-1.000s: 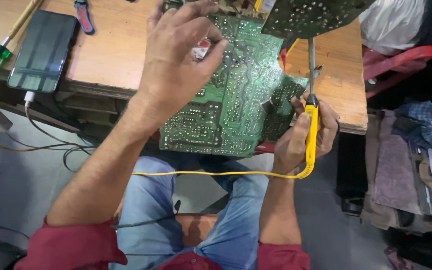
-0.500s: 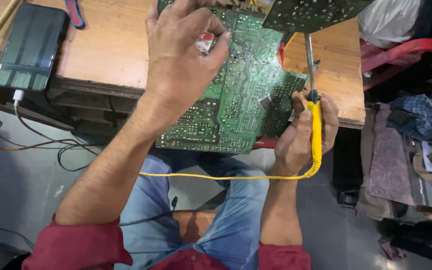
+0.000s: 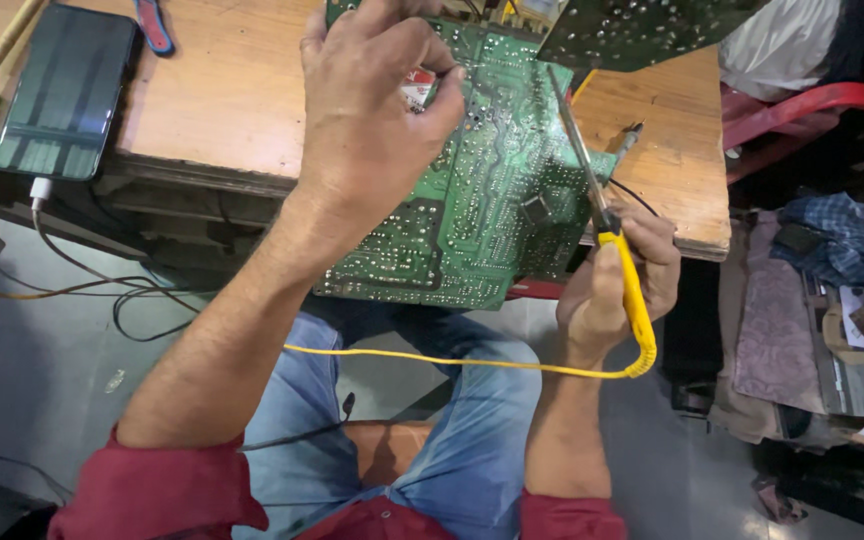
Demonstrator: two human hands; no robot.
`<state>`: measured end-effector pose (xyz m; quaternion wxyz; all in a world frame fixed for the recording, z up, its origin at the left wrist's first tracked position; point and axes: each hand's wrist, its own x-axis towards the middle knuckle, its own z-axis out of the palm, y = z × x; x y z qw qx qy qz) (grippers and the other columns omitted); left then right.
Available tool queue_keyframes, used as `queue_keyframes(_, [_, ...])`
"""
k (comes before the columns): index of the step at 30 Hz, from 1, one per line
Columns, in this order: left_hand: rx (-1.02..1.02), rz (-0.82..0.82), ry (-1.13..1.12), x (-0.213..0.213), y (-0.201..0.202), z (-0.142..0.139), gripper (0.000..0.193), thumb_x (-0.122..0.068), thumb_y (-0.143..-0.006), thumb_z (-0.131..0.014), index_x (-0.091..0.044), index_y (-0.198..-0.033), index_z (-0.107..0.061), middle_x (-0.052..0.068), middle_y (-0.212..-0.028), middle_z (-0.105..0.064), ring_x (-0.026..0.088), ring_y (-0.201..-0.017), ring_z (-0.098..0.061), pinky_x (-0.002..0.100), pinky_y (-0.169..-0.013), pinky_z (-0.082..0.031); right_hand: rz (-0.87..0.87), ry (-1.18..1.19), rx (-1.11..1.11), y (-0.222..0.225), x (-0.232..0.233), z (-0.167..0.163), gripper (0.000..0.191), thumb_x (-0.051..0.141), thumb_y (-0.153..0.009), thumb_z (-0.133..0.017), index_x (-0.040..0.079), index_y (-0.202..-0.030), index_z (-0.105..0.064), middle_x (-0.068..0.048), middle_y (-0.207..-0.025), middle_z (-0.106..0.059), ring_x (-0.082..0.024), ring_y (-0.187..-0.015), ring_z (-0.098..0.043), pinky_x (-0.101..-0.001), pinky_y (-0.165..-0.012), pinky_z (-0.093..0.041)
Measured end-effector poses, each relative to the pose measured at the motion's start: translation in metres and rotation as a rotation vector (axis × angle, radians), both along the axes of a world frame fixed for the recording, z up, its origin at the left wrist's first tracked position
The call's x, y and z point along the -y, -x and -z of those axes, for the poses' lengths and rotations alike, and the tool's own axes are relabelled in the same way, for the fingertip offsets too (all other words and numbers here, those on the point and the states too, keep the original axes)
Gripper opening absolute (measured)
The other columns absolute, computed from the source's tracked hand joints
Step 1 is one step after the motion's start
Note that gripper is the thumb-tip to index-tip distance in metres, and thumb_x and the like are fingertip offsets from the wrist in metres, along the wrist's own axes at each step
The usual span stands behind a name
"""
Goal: The person uses a soldering iron and solder wire to apply solder to multiple points on a green circuit board. They hold the board steady with one hand while feeding solder and applying heat with the other, moving across different sections of the board throughout the clip.
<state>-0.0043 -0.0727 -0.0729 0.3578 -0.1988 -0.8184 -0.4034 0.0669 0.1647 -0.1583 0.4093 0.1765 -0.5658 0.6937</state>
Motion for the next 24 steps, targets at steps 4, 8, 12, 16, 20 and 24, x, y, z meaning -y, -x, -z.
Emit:
queue_keyframes(4, [-0.022,-0.013,0.012,-0.001,0.000,0.000,0.014,-0.009,-0.089,-0.079,-0.010,-0.094,-0.066,0.001,-0.122,-0.065,0.027,-0.120,-0.061,0.054,-0.115,-0.030,0.063,-0.125,-0.019,-0.008,0.002,-0.010,0.018,0.001,-0.094,-0.061,-0.007,-0.110,-0.058,-0.019,-0.115,-0.063,-0.029,-0.108,-0.064,-0.0498,-0.111,-0.055])
queue_keyframes(8, [-0.004,-0.023,0.023,-0.002,0.001,0.000,0.015,-0.011,-0.093,-0.081,-0.010,-0.095,-0.066,0.000,-0.118,-0.065,0.027,-0.119,-0.061,0.051,-0.114,-0.033,0.072,-0.108,0.019,-0.011,0.006,-0.017,0.014,-0.001,-0.098,-0.061,-0.008,-0.111,-0.059,-0.019,-0.111,-0.063,-0.030,-0.110,-0.065,-0.0482,-0.110,-0.052])
queue_keyframes(12, [-0.049,-0.014,0.011,-0.003,0.002,0.000,0.014,-0.008,-0.090,-0.078,-0.010,-0.093,-0.065,0.001,-0.121,-0.065,0.026,-0.119,-0.061,0.052,-0.112,-0.032,0.077,-0.157,0.026,-0.012,0.008,-0.024,0.014,-0.002,-0.101,-0.060,-0.008,-0.113,-0.061,-0.018,-0.111,-0.064,-0.031,-0.112,-0.068,-0.0503,-0.114,-0.051])
queue_keyframes(16, [-0.021,-0.050,0.024,-0.004,0.005,0.001,0.015,-0.011,-0.092,-0.080,-0.011,-0.092,-0.065,0.001,-0.112,-0.065,0.027,-0.115,-0.061,0.051,-0.109,-0.035,0.075,-0.254,0.057,-0.014,0.007,-0.033,0.014,-0.005,-0.103,-0.061,-0.009,-0.116,-0.062,-0.016,-0.111,-0.065,-0.029,-0.113,-0.069,-0.0485,-0.117,-0.050])
queue_keyframes(20, [-0.048,-0.064,0.029,-0.004,0.006,0.002,0.015,-0.009,-0.089,-0.078,-0.011,-0.092,-0.064,0.002,-0.108,-0.064,0.027,-0.114,-0.061,0.051,-0.107,-0.036,0.096,-0.326,0.125,-0.013,0.006,-0.041,0.012,-0.009,-0.103,-0.062,-0.009,-0.116,-0.063,-0.018,-0.115,-0.067,-0.029,-0.116,-0.069,-0.0454,-0.116,-0.051])
queue_keyframes(24, [-0.043,-0.069,0.026,-0.004,0.006,0.002,0.016,-0.009,-0.089,-0.078,-0.011,-0.091,-0.063,0.002,-0.105,-0.063,0.027,-0.112,-0.061,0.050,-0.106,-0.036,0.086,-0.352,0.136,-0.010,0.004,-0.047,0.013,-0.010,-0.104,-0.062,-0.009,-0.117,-0.064,-0.019,-0.117,-0.068,-0.029,-0.119,-0.070,-0.0442,-0.117,-0.051])
